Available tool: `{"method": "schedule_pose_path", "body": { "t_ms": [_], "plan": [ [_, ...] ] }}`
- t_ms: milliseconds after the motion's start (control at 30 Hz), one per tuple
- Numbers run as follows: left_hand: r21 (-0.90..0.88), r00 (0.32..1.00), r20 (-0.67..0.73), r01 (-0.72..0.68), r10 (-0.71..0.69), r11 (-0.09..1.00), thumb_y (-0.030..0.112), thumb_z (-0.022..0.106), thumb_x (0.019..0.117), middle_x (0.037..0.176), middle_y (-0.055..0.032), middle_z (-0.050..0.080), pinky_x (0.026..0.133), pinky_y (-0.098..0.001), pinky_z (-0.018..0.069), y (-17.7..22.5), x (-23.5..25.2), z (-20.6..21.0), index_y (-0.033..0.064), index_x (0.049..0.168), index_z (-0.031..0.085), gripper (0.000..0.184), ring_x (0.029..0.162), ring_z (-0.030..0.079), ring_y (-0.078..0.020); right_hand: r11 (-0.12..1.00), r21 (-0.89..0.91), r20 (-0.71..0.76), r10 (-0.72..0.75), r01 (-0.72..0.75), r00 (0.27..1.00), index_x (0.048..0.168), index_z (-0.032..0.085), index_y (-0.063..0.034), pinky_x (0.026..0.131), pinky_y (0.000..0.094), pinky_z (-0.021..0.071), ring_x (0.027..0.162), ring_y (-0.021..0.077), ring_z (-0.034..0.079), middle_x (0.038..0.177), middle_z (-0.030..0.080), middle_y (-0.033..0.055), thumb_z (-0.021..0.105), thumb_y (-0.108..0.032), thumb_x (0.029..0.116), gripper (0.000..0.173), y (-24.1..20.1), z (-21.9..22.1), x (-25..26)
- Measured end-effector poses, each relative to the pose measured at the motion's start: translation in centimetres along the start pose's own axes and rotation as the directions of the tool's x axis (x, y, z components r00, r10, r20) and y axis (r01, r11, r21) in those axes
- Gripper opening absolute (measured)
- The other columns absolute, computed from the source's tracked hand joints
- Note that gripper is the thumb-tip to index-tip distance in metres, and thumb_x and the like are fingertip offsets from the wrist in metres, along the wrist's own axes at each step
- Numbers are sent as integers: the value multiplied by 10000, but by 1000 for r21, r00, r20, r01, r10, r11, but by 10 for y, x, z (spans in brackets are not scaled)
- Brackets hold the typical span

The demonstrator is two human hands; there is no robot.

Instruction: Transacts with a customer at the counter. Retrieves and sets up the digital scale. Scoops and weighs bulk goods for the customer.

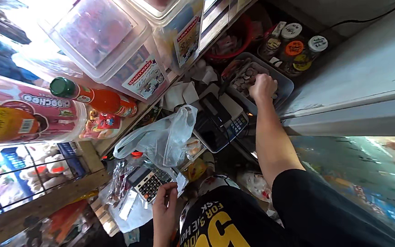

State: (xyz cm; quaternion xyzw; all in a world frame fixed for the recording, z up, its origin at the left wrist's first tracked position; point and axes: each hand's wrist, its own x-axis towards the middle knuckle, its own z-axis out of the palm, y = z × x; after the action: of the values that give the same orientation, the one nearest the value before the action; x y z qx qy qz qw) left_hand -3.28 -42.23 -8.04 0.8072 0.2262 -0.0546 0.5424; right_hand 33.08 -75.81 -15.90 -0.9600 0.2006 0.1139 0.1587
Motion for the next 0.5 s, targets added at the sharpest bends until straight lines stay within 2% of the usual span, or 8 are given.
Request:
{"method": "schedule_pose_path", "body": {
  "t_ms": [67, 167, 233, 267, 300, 367, 433, 500],
  "plan": [
    [4, 1000, -7, -10, 10, 1000, 113, 544, 987, 1024, -26, 717, 796, -240, 597, -1, -1, -1, 11, 1153, 666, 229, 887, 699, -80, 999, 39, -17, 27, -26, 999, 1141, 734, -26, 1019, 667, 403, 1212, 450, 603, 1225, 682, 247, 641, -149, 958, 239, 1, -1, 2],
    [-2, 1000, -21, -21, 20, 1000, 106, 547, 986, 1029, -33, 719, 796, -243, 599, -3, -2, -3, 10, 1147, 669, 224, 890, 700, -85, 914, 406, -154, 67, 2, 986, 1224, 700, -23, 1033, 608, 447, 1220, 400, 608, 1260, 666, 229, 553, -240, 1026, 328, 16, -1, 5],
    [5, 1000, -21, -11, 11, 1000, 107, 546, 983, 1031, -33, 718, 797, -242, 597, -2, -3, -3, 10, 1145, 670, 226, 889, 698, -85, 600, 800, -188, 240, 7, 952, 1268, 616, 22, 985, 435, 489, 1125, 262, 611, 1209, 638, 181, 489, -232, 1041, 363, 25, 1, -5],
    [13, 1000, -22, -9, 9, 1000, 110, 543, 978, 1027, -30, 716, 791, -238, 596, -2, -3, -3, 8, 1141, 668, 230, 881, 697, -80, 345, 939, -143, 370, 7, 918, 1212, 593, -7, 848, 355, 503, 954, 179, 593, 1078, 612, 117, 465, -210, 1031, 300, 27, 2, -12],
    [23, 1000, -20, -7, 8, 1000, 114, 541, 976, 1025, -27, 715, 790, -235, 595, -2, -3, -2, 7, 1141, 666, 233, 877, 696, -77, 99, 994, -79, 482, 35, 873, 1024, 542, -92, 646, 254, 483, 690, 87, 532, 836, 532, 12, 439, -192, 1031, 144, 28, 3, -18],
    [34, 1000, -15, -9, 10, 999, 122, 544, 981, 1022, -30, 715, 784, -238, 600, -2, -2, -1, 5, 1139, 668, 232, 871, 699, -76, -368, 919, 95, 553, 140, 828, 852, 459, -151, 536, 237, 472, 539, 85, 507, 659, 492, -20, 377, -142, 1033, 199, 33, 5, -31],
    [34, 1000, -6, -24, 24, 999, 119, 546, 982, 1017, -30, 714, 779, -237, 604, -3, -1, 1, 4, 1135, 667, 226, 870, 700, -76, -544, 815, 160, 543, 201, 825, 913, 472, -147, 593, 260, 522, 603, 104, 579, 696, 541, -6, 308, -162, 1061, 221, 37, 8, -39],
    [41, 999, 5, -35, 35, 999, 116, 547, 981, 1012, -31, 714, 780, -232, 602, -2, 0, 2, 0, 1134, 667, 227, 870, 700, -71, -509, 830, 127, 571, 227, 811, 942, 482, -130, 600, 247, 518, 600, 95, 565, 711, 527, -8, 318, -151, 1059, 202, 34, 9, -41]
  ]
}}
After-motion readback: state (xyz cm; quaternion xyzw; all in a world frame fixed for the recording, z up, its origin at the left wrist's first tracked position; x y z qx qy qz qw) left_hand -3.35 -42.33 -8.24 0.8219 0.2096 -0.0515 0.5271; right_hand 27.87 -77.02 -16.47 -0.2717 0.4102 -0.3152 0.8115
